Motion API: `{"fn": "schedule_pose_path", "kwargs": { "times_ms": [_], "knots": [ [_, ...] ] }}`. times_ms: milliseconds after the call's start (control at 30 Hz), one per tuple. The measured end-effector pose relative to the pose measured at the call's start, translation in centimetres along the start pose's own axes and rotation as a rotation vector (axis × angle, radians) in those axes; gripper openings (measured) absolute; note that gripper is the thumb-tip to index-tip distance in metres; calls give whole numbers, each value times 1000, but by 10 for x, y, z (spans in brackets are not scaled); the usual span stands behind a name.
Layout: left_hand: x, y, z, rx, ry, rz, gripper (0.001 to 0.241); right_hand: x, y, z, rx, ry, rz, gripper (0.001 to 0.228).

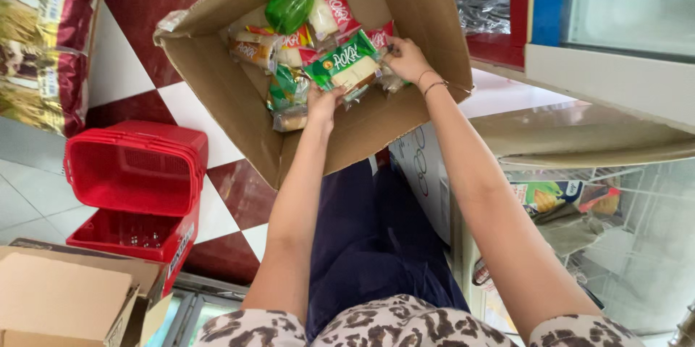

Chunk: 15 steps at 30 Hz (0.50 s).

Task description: The person takes packaged bread from a cardboard box, wipes each packet with a cloth, scans it with a handheld scanner, and places the bread onto shelves by hand.

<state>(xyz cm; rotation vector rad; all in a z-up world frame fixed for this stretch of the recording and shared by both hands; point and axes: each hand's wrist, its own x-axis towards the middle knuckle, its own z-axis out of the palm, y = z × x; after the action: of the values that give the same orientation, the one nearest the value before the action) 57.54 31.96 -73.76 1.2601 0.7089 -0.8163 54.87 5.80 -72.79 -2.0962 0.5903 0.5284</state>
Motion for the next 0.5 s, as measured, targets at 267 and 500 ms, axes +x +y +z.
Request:
{"fn": "schedule_pose_path", "kwargs": {
  "times_ms": [267,500],
  "knots": [
    [-212,179,25,87,-448,310,66,-128,-157,-112,500,38,-194,30],
    [-322,225,58,469,-403,717,35,-260,-206,-143,610,572,-289,40]
  ]
}}
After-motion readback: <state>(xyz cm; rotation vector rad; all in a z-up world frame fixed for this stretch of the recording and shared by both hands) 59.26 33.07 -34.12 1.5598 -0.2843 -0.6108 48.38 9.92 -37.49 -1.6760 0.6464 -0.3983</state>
